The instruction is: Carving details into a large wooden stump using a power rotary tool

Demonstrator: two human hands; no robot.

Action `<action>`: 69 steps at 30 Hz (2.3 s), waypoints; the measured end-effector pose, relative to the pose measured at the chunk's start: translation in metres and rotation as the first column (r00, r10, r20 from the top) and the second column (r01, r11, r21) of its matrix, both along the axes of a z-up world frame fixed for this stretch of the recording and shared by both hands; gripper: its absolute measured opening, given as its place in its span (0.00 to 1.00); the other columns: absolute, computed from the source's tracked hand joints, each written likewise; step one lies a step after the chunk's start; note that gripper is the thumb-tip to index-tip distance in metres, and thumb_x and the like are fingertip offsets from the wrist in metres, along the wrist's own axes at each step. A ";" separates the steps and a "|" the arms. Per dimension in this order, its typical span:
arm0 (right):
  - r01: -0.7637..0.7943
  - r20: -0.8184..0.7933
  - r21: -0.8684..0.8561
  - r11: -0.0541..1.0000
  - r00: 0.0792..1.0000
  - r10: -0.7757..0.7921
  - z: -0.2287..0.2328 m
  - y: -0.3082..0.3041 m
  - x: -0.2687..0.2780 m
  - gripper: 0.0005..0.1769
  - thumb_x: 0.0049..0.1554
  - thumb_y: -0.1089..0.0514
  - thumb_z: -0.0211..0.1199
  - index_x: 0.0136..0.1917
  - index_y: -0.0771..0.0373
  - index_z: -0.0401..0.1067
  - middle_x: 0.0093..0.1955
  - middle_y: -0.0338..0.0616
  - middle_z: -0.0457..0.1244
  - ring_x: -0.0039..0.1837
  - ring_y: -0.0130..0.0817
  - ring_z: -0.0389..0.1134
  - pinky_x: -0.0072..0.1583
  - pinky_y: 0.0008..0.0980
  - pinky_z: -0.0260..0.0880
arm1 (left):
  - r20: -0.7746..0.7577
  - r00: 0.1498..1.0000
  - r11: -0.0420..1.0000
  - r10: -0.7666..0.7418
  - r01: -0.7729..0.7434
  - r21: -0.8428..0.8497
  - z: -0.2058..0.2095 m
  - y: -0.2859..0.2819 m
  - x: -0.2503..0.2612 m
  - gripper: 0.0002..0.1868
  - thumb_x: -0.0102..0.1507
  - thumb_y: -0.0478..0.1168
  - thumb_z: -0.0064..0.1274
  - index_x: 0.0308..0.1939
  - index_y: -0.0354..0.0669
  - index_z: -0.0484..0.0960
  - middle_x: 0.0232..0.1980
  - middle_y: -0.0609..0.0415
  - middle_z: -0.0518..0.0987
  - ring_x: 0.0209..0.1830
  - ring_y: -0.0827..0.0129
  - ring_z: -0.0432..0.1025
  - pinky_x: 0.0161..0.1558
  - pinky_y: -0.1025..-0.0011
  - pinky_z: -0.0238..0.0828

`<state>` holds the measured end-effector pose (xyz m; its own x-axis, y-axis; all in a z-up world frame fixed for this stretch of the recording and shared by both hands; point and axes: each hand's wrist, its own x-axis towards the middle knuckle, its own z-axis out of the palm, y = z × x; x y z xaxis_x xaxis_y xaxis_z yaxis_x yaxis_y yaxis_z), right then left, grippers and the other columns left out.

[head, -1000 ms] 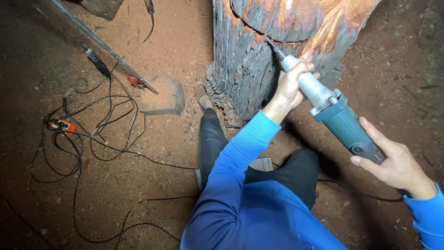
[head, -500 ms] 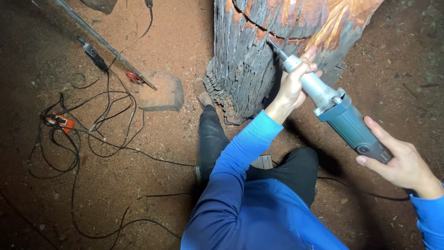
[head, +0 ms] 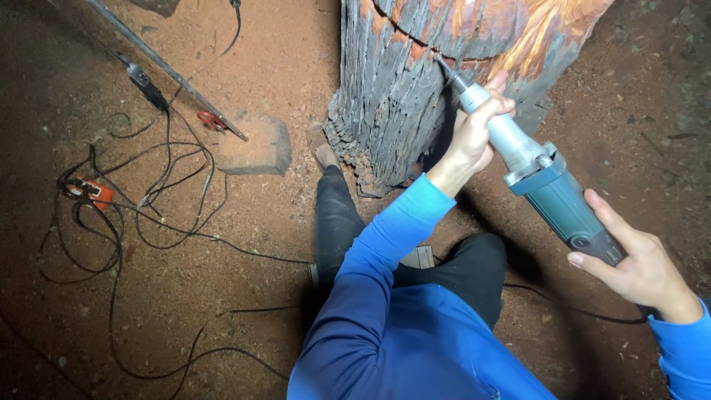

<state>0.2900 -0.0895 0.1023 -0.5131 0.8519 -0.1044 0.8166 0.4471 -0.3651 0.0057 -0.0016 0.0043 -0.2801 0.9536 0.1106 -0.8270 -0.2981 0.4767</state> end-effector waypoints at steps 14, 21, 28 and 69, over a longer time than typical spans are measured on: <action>-0.013 0.115 0.069 0.998 0.993 0.005 0.002 -0.002 0.004 0.62 0.38 0.61 0.77 0.83 0.55 0.57 0.72 0.60 0.63 0.62 0.61 0.71 0.58 0.56 0.75 | 0.021 1.000 0.996 -0.006 0.004 0.084 -0.008 -0.003 0.005 0.05 0.57 0.36 0.53 0.26 0.44 0.75 0.84 0.45 0.50 0.87 0.47 0.34 0.76 0.46 0.40; -0.041 0.050 0.068 0.997 0.998 0.038 -0.002 -0.003 0.003 0.61 0.37 0.61 0.76 0.82 0.59 0.57 0.73 0.62 0.62 0.64 0.61 0.69 0.60 0.55 0.73 | -0.007 1.000 0.998 -0.005 0.005 0.059 -0.001 -0.005 0.003 0.06 0.55 0.39 0.53 0.25 0.46 0.73 0.83 0.42 0.50 0.86 0.45 0.33 0.76 0.40 0.26; -0.047 0.036 0.076 0.996 0.998 0.044 -0.001 -0.001 0.002 0.61 0.37 0.61 0.76 0.83 0.56 0.57 0.72 0.60 0.63 0.63 0.59 0.70 0.58 0.52 0.74 | 0.023 0.999 0.996 -0.029 0.027 0.079 -0.008 0.000 0.000 0.03 0.57 0.36 0.52 0.29 0.43 0.76 0.84 0.44 0.51 0.86 0.46 0.35 0.72 0.40 0.48; 0.017 0.106 0.020 1.000 0.994 -0.019 0.002 0.011 0.011 0.62 0.38 0.59 0.77 0.83 0.47 0.55 0.73 0.51 0.64 0.64 0.56 0.71 0.62 0.53 0.74 | 0.007 0.999 0.998 -0.042 0.042 0.038 0.000 -0.010 0.003 0.04 0.57 0.36 0.50 0.27 0.45 0.73 0.83 0.46 0.51 0.87 0.48 0.34 0.71 0.33 0.42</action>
